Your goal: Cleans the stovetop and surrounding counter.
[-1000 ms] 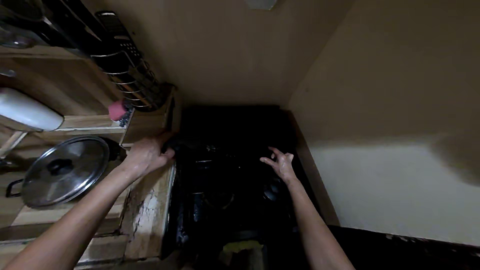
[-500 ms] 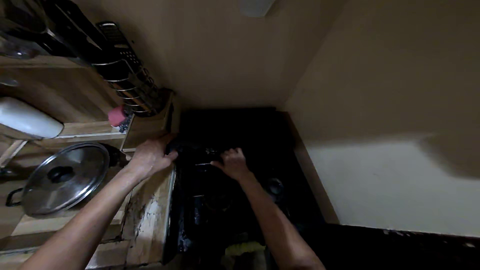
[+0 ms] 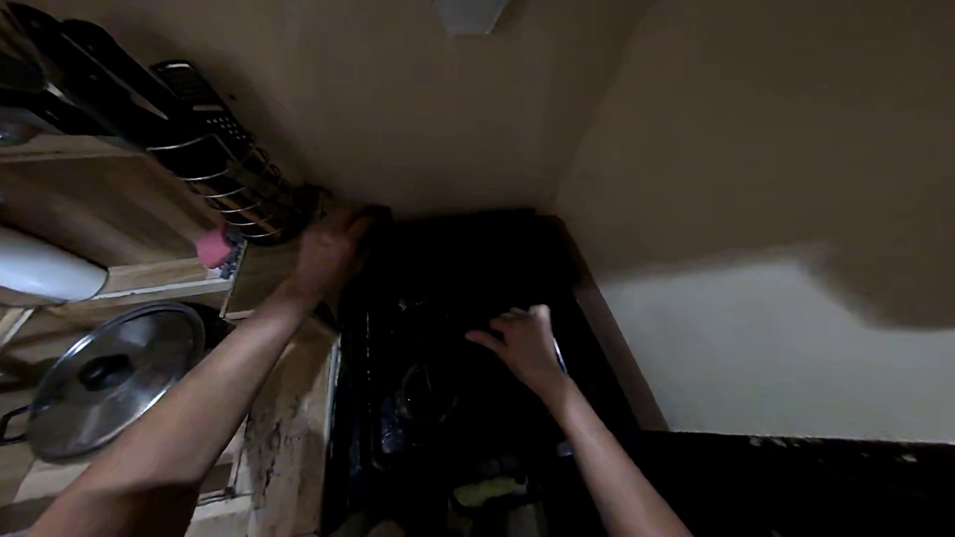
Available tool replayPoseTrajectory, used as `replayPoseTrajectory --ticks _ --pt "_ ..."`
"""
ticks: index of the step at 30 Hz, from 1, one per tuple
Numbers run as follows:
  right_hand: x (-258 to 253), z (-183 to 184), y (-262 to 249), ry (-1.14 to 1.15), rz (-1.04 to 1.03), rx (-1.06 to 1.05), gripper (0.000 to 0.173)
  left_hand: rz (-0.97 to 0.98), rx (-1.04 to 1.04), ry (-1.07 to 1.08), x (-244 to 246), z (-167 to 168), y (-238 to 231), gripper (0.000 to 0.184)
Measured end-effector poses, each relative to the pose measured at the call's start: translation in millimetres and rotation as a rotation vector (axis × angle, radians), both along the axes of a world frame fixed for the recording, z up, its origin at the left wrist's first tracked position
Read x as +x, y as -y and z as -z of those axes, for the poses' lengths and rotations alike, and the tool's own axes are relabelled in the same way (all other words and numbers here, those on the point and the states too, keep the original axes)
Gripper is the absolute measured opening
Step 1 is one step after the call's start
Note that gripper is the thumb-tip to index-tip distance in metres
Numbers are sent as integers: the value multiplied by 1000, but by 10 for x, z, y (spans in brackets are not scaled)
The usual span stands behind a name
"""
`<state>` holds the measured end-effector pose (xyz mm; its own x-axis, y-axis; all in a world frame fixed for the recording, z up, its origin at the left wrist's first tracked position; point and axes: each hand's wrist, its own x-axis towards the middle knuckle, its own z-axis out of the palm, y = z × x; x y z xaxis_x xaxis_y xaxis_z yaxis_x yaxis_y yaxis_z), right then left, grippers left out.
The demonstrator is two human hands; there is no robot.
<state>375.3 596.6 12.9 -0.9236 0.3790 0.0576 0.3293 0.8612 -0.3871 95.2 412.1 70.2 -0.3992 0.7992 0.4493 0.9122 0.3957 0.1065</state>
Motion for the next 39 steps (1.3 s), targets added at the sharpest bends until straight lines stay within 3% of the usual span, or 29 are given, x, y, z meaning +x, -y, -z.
replayPoseTrajectory --ticks 3,8,10,13,14,15,17,22,28,32,36,39 --pt "482 206 -180 -239 68 155 59 305 -86 -165 -187 452 -793 26" --pt "1060 317 -138 -311 194 215 64 641 -575 -321 -417 1068 -1615 25" --pt "1219 326 -100 -334 235 184 66 584 -706 -227 -462 1163 -1595 27" --pt "1404 299 -59 -360 294 144 63 245 -1248 -9 -169 585 -1463 41" --pt "1448 291 -58 -371 309 137 61 227 -1147 10 -263 705 -1282 39" --pt "1488 288 -57 -379 324 132 60 249 -915 -23 -443 997 -1068 32" --pt "1560 280 -56 -392 342 133 59 152 -897 -82 -542 1233 -829 29" --pt "1677 292 -38 -414 372 129 60 -117 -887 107 -149 1248 -512 27" --pt "1736 314 48 -359 361 55 65 -31 -942 208 348 1337 -86 37" --pt "1761 371 66 -392 333 103 66 -49 -1031 361 556 1049 95 42" --pt "1812 430 49 -419 303 135 67 -347 -725 496 630 674 -7 53" --pt "1819 414 69 -397 298 152 67 -388 -558 583 631 911 -176 54"
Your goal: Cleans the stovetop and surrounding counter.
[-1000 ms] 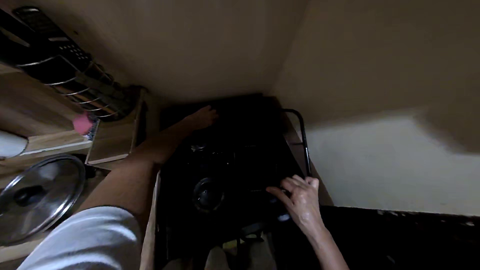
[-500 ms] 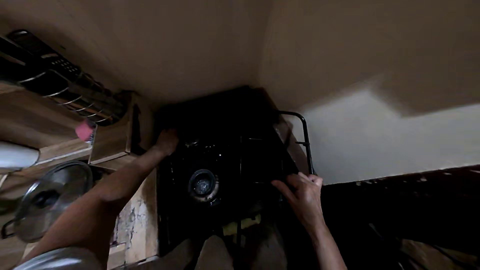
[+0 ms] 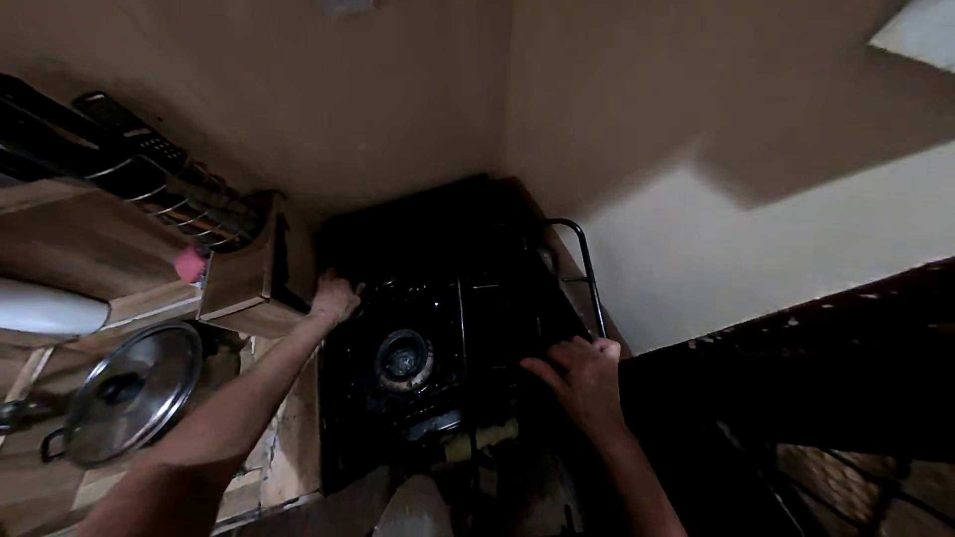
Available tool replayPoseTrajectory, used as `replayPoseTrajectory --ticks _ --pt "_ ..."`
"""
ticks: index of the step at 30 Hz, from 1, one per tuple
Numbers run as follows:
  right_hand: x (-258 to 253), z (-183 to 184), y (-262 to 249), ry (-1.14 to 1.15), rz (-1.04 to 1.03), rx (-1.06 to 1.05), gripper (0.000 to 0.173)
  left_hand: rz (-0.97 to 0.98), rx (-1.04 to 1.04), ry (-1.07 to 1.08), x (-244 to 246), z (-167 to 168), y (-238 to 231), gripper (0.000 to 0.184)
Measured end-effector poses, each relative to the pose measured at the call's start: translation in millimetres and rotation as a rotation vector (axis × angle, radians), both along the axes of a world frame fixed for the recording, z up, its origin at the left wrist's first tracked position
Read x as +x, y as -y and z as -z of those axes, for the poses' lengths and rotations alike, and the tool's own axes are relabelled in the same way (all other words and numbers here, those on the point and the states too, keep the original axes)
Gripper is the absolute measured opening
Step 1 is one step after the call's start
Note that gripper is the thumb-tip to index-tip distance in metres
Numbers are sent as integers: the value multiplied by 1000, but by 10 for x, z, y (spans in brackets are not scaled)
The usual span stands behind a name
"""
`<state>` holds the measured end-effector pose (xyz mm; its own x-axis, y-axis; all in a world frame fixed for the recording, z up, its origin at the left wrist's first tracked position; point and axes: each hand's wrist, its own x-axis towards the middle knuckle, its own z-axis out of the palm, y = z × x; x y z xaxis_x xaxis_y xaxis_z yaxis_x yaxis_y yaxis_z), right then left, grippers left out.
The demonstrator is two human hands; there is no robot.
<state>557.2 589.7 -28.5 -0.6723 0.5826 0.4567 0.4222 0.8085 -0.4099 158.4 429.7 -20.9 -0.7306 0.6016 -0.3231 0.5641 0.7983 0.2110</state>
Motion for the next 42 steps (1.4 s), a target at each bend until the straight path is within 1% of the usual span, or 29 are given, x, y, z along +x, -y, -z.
replayPoseTrajectory --ticks 2,3,5,6,8,10,12,14,15,16,17,18,20,21,22,24,26,29,32,35,38,40,42 --pt "-3 -17 11 7 -5 -7 67 -13 36 86 57 261 -106 56" --pt "2 -22 16 20 -10 -19 67 -11 36 87 105 360 -153 56" --pt "26 -15 38 42 -21 -40 67 3 10 19 191 482 -177 53" --pt "35 -8 49 49 -27 -40 67 32 3 -16 202 526 -139 50" --pt "39 -10 66 51 -31 -36 66 169 15 -40 141 579 0 45" --pt "45 -9 87 41 -21 -22 65 370 22 28 31 515 150 43" --pt "71 -14 102 52 -16 -31 65 564 13 171 -131 323 217 35" --pt "97 -56 106 79 -18 -60 64 640 4 271 -208 4 104 31" --pt "108 -73 104 92 -15 -70 64 647 25 272 -180 -154 -11 29" --pt "117 -73 104 99 -11 -72 64 671 56 239 -131 -242 -148 27" --pt "122 -75 109 103 -7 -82 64 716 84 194 -66 -243 -298 28" --pt "120 -79 111 104 -5 -89 64 766 94 155 15 -177 -453 30" --pt "96 -82 109 100 7 -53 62 845 28 82 187 77 -729 40" --pt "81 -76 107 89 13 -20 62 868 -17 36 264 214 -817 46" --pt "71 -66 110 79 18 6 62 875 -19 -9 306 345 -853 48" --pt "58 -49 145 84 14 2 62 891 39 -73 272 553 -708 48" --pt "33 -37 152 84 14 -6 61 915 79 -98 128 667 -486 46" --pt "24 -36 184 82 1 -31 62 914 70 -111 -69 708 -95 45" --pt "39 -25 229 82 -4 -59 61 907 62 -185 -226 698 221 43" --pt "107 -8 269 84 0 -70 62 828 18 -205 -288 633 467 43" --pt "167 0 309 108 -3 -96 63 770 -17 -175 -150 496 730 38" --pt "205 1 317 116 -2 -97 63 792 46 -118 25 518 963 34" --pt "220 3 328 127 0 -102 62 800 73 -25 266 597 1229 38"
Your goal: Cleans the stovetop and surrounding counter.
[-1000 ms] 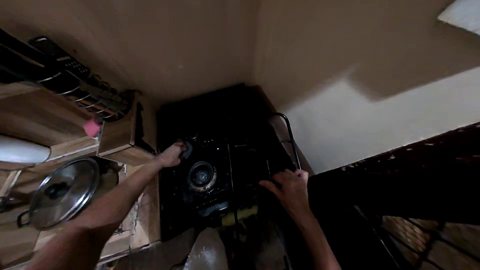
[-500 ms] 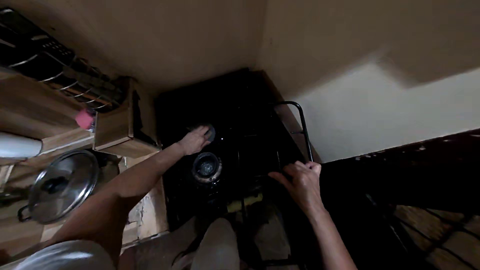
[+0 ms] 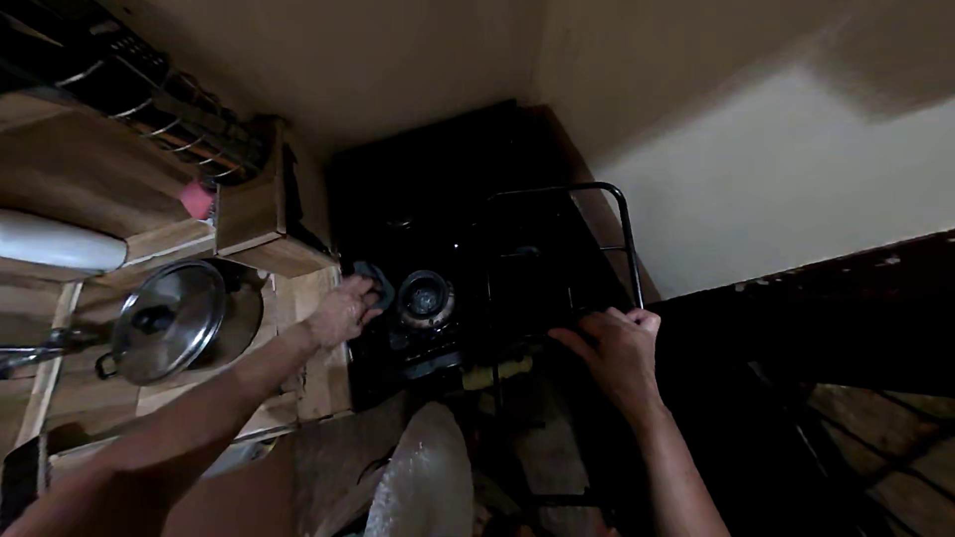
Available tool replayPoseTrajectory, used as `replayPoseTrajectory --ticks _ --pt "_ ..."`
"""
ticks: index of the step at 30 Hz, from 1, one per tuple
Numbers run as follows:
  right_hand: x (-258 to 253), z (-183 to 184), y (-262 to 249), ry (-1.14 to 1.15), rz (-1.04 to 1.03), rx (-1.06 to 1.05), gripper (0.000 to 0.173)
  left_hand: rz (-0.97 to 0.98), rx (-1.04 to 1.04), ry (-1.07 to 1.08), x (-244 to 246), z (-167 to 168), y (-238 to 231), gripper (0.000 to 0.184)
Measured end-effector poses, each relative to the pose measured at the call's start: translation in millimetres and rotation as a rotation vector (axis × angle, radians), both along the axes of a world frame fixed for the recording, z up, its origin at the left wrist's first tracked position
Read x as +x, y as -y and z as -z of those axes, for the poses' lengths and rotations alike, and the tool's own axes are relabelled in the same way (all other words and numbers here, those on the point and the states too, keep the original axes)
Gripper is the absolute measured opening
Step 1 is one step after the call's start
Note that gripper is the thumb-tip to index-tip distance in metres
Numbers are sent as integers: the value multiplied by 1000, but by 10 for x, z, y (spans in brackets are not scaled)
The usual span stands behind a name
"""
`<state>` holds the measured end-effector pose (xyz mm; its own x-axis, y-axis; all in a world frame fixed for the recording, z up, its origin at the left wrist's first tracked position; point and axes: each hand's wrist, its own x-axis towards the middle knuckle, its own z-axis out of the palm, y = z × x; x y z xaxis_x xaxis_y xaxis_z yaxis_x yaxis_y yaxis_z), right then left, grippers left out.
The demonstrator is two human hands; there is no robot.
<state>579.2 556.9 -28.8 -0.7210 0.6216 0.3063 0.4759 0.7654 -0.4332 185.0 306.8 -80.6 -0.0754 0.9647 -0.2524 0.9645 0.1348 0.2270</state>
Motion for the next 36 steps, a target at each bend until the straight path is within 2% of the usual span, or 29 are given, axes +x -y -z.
replayPoseTrajectory --ticks 3,8,10,12,13,14,16,17,18,20,23,25,28,30,32,34,35,36 --pt "8 -20 0 16 -19 -40 61 -39 -55 93 480 10 309 44" --pt "9 -16 -19 -13 -48 -51 61 -103 17 181 1080 -129 605 46" --pt "11 -29 -43 -7 -64 -66 63 -245 -66 368 1117 -371 640 44" --pt "1 -41 -76 -14 -74 -48 65 -527 -208 621 920 -638 772 43" --pt "-1 -46 -87 -20 -80 -31 66 -641 -246 616 752 -731 881 40" --pt "10 -49 -92 -23 -85 -13 66 -714 -296 458 573 -782 985 38" --pt "36 -66 -84 -10 -95 12 67 -753 -549 -18 267 -806 1121 39" --pt "31 -89 -98 4 -98 18 67 -771 -598 -125 144 -822 1147 43" --pt "24 -110 -112 13 -97 24 67 -791 -567 -132 71 -903 1090 48" --pt "27 -100 -100 18 -98 27 66 -765 -363 -25 98 -1092 854 49" --pt "-4 -87 -102 -6 -94 30 64 -591 -78 71 128 -1165 282 44" --pt "-10 -99 -91 -13 -96 29 63 -453 47 43 56 -1064 -151 39" --pt "7 -81 -76 1 -93 70 62 -228 148 -27 -198 -680 -719 31" --pt "23 -69 -60 17 -77 102 61 -152 58 -44 -348 -352 -965 37" --pt "48 -60 -44 28 -59 104 60 -177 -92 -59 -345 -174 -1065 51" --pt "84 -59 -17 33 -39 76 61 -152 -539 -182 -212 -440 -1132 63" --pt "110 -56 -12 39 -30 62 62 -127 -112 -128 -238 -131 -796 53" --pt "128 -57 -16 39 -23 55 61 -68 35 -138 -213 -6 -579 48"
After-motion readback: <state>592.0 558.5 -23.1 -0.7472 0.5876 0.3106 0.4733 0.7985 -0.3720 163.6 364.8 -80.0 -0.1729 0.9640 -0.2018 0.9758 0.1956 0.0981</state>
